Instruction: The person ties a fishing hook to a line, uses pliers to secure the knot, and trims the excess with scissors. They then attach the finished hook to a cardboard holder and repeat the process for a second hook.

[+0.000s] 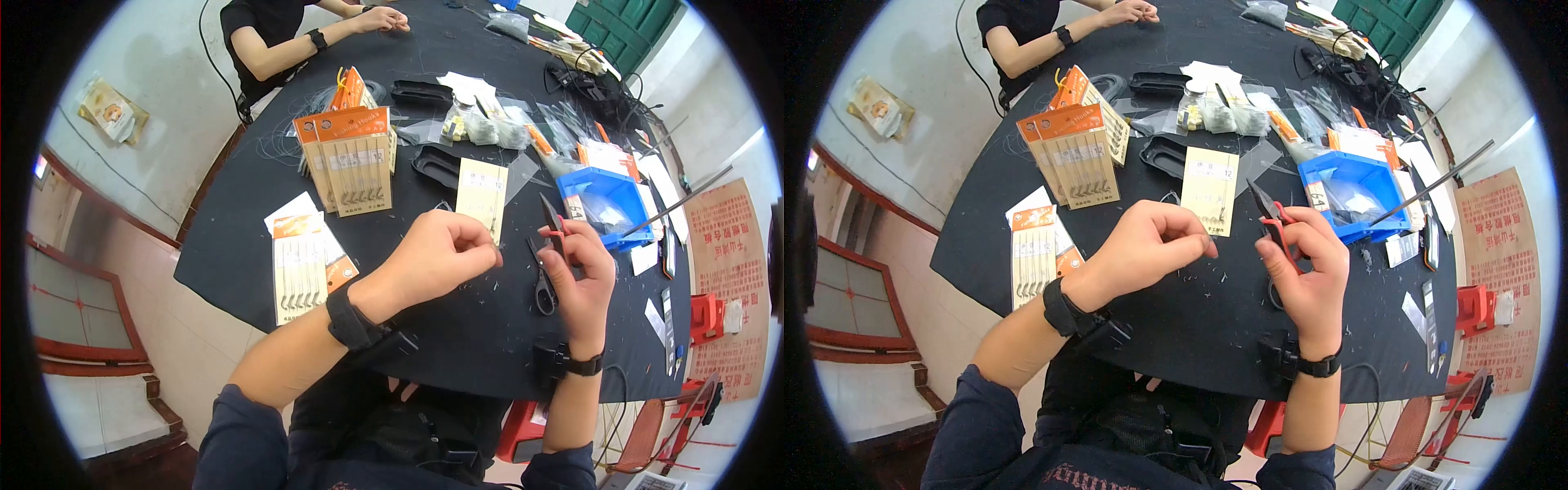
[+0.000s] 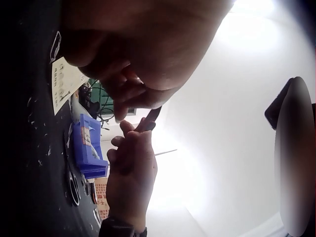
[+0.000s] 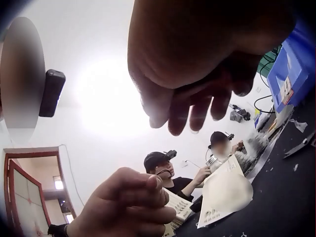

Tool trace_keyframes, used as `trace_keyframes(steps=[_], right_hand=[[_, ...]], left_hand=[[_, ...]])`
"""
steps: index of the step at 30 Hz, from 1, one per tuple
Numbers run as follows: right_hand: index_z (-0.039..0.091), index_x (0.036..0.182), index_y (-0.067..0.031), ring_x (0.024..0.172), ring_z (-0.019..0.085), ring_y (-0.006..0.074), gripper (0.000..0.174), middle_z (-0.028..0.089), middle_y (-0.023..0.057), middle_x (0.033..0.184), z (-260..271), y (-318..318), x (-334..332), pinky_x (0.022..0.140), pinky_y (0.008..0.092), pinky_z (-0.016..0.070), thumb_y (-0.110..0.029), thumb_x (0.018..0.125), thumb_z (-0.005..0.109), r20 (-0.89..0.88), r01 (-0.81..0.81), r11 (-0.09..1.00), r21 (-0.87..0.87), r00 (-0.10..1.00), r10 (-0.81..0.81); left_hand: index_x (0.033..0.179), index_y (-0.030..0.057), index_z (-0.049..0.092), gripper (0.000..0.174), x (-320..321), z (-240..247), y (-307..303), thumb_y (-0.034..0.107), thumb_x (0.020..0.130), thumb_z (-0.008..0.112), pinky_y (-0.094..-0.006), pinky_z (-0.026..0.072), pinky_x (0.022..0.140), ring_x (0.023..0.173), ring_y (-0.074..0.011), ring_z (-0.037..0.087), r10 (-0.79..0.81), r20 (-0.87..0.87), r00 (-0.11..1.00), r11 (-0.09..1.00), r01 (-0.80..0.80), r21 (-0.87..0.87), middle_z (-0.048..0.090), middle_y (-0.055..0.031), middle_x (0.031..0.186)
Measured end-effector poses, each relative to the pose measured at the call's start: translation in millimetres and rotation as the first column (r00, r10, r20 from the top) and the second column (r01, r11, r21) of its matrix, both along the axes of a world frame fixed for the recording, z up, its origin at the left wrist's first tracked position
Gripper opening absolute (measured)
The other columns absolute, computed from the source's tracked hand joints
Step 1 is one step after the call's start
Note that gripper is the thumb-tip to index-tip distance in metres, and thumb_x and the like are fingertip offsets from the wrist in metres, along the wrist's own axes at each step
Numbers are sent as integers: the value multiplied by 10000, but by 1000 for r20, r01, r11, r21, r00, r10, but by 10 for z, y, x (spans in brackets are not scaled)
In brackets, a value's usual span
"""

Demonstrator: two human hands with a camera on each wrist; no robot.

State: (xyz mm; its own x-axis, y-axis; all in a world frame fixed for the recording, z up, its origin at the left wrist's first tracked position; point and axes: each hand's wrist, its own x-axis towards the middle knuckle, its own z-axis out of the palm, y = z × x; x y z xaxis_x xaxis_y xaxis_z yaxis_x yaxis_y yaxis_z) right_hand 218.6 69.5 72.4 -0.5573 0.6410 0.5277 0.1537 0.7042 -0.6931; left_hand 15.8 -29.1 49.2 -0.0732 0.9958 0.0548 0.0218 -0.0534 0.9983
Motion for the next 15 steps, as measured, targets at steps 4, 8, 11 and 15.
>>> trace_keyframes(steps=[4,8,11,15], right_hand=[[577,721,-7,686,474,152,221,561,69,885,-6,0,31,658,254,395,-133,799,741,17,-16,989,-148,1000,19],[582,733,-3,774,511,171,214,554,78,885,-22,-3,19,707,274,399,-128,782,748,21,-88,985,-148,996,92],[628,767,4,766,521,168,181,574,81,886,1,-42,-11,693,276,410,-132,791,745,52,-82,981,-176,994,93],[677,809,4,748,525,161,155,603,83,890,-3,-61,-48,674,273,417,-139,809,738,27,-75,970,-231,996,84]], left_hand=[[882,-16,715,153,-18,29,-20,91,903,608,-178,403,579,656,-8,532,110,34,993,993,-111,44,666,8,749],[891,-22,713,159,-7,-18,-4,102,915,617,-177,414,593,673,-8,535,173,59,983,976,-179,120,664,12,763],[894,-23,713,156,-16,-3,-13,101,914,619,-178,421,604,684,-9,537,179,51,983,976,-184,118,665,10,772],[897,-25,711,151,-12,-8,-14,95,912,620,-178,423,608,688,-8,535,187,48,981,973,-192,131,664,12,774]])
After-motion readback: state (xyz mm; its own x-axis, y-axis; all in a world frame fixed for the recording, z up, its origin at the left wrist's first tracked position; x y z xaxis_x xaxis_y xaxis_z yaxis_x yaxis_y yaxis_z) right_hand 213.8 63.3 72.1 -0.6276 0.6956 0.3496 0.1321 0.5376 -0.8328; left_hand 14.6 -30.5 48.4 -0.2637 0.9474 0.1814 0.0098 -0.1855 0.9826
